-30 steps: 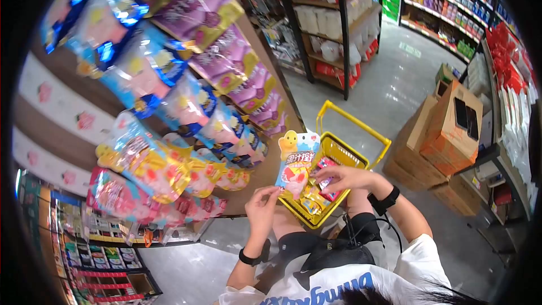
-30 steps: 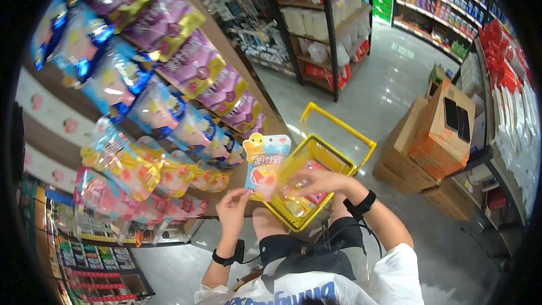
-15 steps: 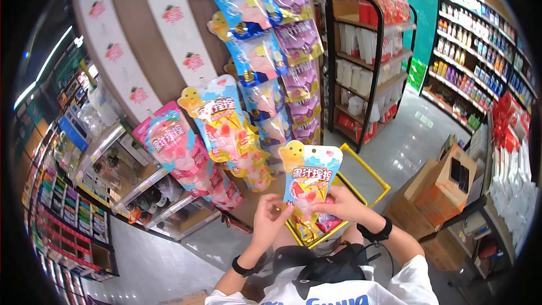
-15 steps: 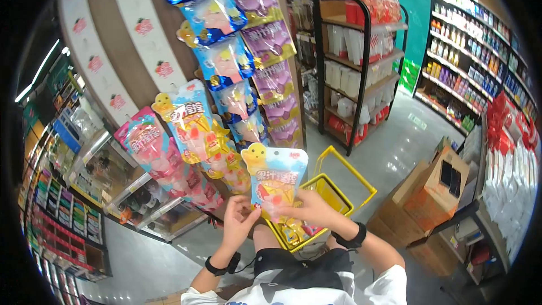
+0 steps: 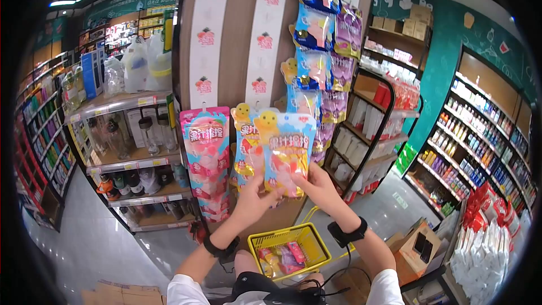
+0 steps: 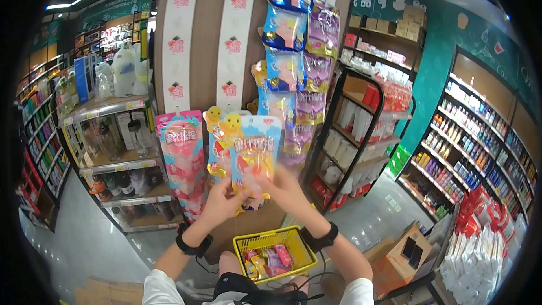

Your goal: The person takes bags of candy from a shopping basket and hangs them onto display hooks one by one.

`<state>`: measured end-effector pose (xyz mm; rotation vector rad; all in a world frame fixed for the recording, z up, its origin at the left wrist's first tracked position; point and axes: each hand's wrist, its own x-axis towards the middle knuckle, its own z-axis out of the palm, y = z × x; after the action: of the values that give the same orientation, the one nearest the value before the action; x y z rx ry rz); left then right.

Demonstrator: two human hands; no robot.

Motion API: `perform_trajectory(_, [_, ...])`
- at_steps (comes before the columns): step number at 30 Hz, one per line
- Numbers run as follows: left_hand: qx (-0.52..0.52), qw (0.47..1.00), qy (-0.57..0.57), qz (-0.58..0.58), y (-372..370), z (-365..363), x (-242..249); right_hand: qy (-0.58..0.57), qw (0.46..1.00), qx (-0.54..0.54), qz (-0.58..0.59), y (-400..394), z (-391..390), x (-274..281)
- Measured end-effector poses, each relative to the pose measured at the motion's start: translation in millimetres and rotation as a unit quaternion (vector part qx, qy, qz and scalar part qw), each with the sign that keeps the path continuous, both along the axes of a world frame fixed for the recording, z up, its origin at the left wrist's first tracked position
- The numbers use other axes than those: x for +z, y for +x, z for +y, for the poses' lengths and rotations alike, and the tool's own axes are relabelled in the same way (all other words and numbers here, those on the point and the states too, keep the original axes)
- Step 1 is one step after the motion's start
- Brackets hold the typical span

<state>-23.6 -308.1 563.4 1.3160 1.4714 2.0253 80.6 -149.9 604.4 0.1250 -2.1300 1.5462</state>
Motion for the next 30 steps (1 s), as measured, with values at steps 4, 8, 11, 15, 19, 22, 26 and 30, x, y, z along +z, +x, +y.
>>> perform_trajectory(4, [0.036, 0.998, 0.039, 0.017, -33.0, 3.5, 36.8, 0.027, 0.999, 0.003, 0.017, -39.2, -7.1, 45.2])
perform_trajectory(8, [0.052, 0.996, 0.071, 0.007, -64.9, 17.3, 57.3, 0.052, 0.997, -0.054, 0.01, -63.1, -15.7, 85.2])
perform_trajectory(11, [0.072, 0.994, 0.078, -0.005, -77.4, 22.4, 70.6, 0.044, 0.995, -0.025, 0.084, -88.9, -5.5, 87.3])
perform_trajectory(15, [0.108, 0.991, 0.07, 0.031, -88.6, 26.3, 78.8, -0.018, 0.996, 0.003, 0.091, -103.7, -2.7, 98.1])
perform_trajectory(19, [0.105, 0.989, 0.101, 0.039, -101.3, 36.2, 74.1, -0.051, 0.995, 0.004, 0.081, -105.5, -8.8, 103.8])
perform_trajectory(22, [0.154, 0.982, 0.097, 0.054, -95.9, 31.8, 77.0, -0.05, 0.994, -0.005, 0.096, -103.7, -15.1, 104.4])
perform_trajectory(26, [0.209, 0.971, 0.064, 0.096, -110.5, 40.2, 66.0, 0.017, 0.994, -0.015, 0.106, -105.7, -10.6, 99.2])
perform_trajectory(30, [0.22, 0.971, 0.011, 0.091, -96.3, 26.8, 77.5, 0.082, 0.99, -0.019, 0.112, -109.1, -6.6, 96.3])
